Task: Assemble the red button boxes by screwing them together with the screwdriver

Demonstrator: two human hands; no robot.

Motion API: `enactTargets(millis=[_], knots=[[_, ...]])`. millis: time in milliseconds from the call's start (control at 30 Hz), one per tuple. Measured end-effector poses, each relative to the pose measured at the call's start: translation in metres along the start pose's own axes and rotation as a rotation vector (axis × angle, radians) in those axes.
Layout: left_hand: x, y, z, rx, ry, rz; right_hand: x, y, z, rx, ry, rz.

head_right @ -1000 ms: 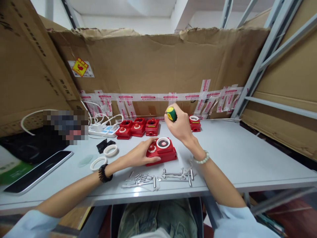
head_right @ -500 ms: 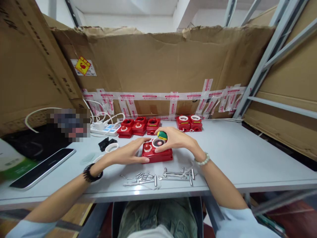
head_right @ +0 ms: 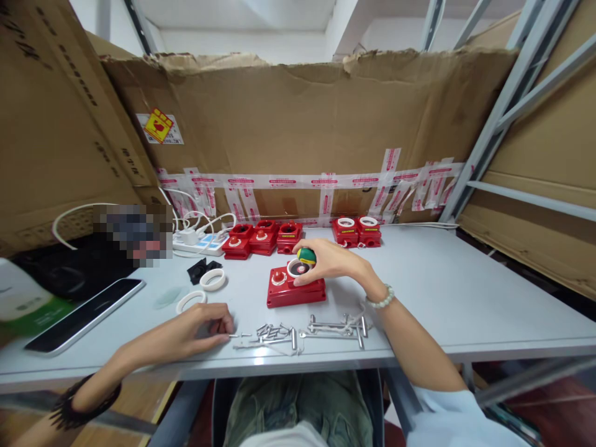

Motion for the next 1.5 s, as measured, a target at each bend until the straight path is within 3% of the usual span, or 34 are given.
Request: enactTargets(millis=[200, 467, 567, 633, 767, 933, 1067, 1200, 1367, 1433, 1500], knots=[[-0.01, -0.007, 0.017, -0.023, 0.078, 0.069, 0.0, 0.0, 0.0, -0.003, 0.005, 0.0], [-0.023, 0.004, 0.034, -0.049, 0.143, -0.017, -0.001, 0.001, 0.002, 0.005, -0.005, -0.008], [-0.024, -0.003, 0.039, -0.072, 0.176, 0.037, 0.0, 0.001, 0.003, 0.015, 0.002, -0.018], [-0.027, -0.012, 0.044, -0.082, 0.218, 0.135, 0.001, 0.001, 0.003, 0.029, 0.016, -0.03], [-0.055, -0.022, 0.049, -0.083, 0.268, 0.32, 0.003, 0.001, 0.004, 0.086, 0.061, -0.042], [-0.103, -0.007, 0.045, -0.124, 0.257, 0.224, 0.001, 0.001, 0.002, 0.09, 0.042, -0.036], [-0.113, -0.004, 0.043, -0.097, 0.216, 0.198, 0.001, -0.003, -0.002, 0.074, 0.014, -0.006], [-0.103, -0.021, 0.051, -0.039, 0.314, 0.338, 0.007, -0.017, -0.006, 0.001, -0.028, 0.094], [-0.083, -0.053, 0.062, 0.033, 0.377, 0.917, 0.016, -0.043, 0.002, -0.081, 0.023, 0.376], [-0.085, -0.052, 0.068, -0.025, 0.411, 0.902, 0.019, -0.052, 0.008, -0.105, 0.048, 0.521], [-0.094, -0.044, 0.072, -0.071, 0.433, 0.724, 0.021, -0.057, 0.014, -0.112, 0.073, 0.636]])
Point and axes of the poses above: each hand's wrist, its own x-axis away from the middle knuckle, its own y-axis out of the palm, z = x × y, the point moved 5 cm from there along -x, towards the middle knuckle, and after that the axes turned 1 degree about z, right-handed, at the moved point
